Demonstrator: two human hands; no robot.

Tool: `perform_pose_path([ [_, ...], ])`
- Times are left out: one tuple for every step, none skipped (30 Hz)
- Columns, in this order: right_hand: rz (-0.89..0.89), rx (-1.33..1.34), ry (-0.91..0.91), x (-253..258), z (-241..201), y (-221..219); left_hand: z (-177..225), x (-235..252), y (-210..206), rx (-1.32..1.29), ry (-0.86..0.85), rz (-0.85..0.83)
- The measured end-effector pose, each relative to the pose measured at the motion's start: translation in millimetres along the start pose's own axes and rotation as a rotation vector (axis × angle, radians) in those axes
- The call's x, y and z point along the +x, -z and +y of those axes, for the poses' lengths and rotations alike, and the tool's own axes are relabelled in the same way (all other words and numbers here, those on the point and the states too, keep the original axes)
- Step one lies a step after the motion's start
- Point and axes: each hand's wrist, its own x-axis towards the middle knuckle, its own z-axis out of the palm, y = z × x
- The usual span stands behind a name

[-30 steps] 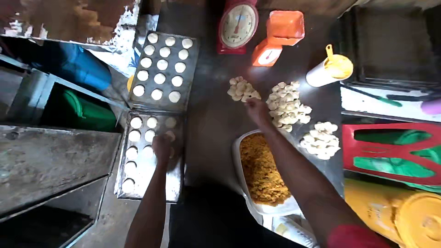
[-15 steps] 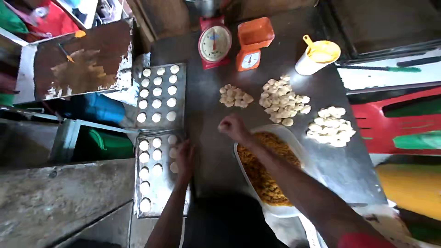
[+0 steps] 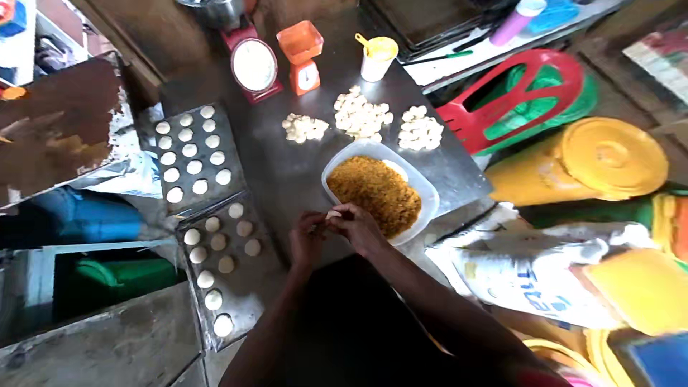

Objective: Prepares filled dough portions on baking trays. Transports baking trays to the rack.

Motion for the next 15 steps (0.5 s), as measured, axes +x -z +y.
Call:
perform_pose_path([
  [-0.004, -0.005, 0.017, -8.4, 9.1, 7.3, -0.7, -2.8, -2.6, -0.079, 0.021, -0.060],
  [-0.013, -0.027, 0.026, -16.8, 17.1, 14.5, -1.0, -6.2, -4.7, -0.199, 0.095, -0.129],
  [-0.022, -0.035, 0.005, -25.4, 22.4, 21.4, -0.1, -9.9, -7.5, -0.333, 0.216, -0.196],
  [-0.035, -0.025, -0.051, -32.9, 24.0, 28.8, 1.5, -12.8, -10.4, -0.448, 0.335, -0.262],
  [-0.052, 0.007, -0.138, -38.2, 21.1, 36.7, 2.5, -14.4, -14.1, -0.543, 0.432, -0.316],
  [-0.069, 0.063, -0.237, -39.6, 15.9, 45.8, 3.6, -14.4, -18.8, -0.605, 0.500, -0.350],
  [-0.083, 0.106, -0.311, -37.4, 8.6, 56.4, 4.8, -12.3, -25.2, -0.633, 0.527, -0.367],
  [-0.088, 0.119, -0.341, -31.8, -0.4, 68.5, 5.5, -8.2, -32.3, -0.638, 0.525, -0.371],
  [-0.074, 0.086, -0.330, -22.9, -11.4, 81.2, 4.0, -2.4, -39.4, -0.614, 0.498, -0.369],
  [-0.049, 0.001, -0.278, -10.4, -21.8, 95.9, -0.7, 4.7, -45.4, -0.555, 0.467, -0.362],
  [-0.009, -0.145, -0.192, 5.1, -29.8, 114.1, -8.0, 11.5, -49.4, -0.484, 0.457, -0.335],
  [0.049, -0.380, -0.062, 23.0, -34.4, 135.7, -14.4, 17.5, -50.9, -0.410, 0.459, -0.308],
  [0.111, -0.698, 0.085, 42.2, -35.2, 159.3, -19.3, 22.6, -49.8, -0.351, 0.460, -0.281],
  [0.150, -1.001, 0.201, 59.1, -31.9, 180.8, -21.5, 26.3, -46.8, -0.302, 0.461, -0.257],
  [0.120, -1.217, 0.211, 68.9, -27.8, 193.8, -22.2, 28.6, -43.3, -0.272, 0.456, -0.233],
])
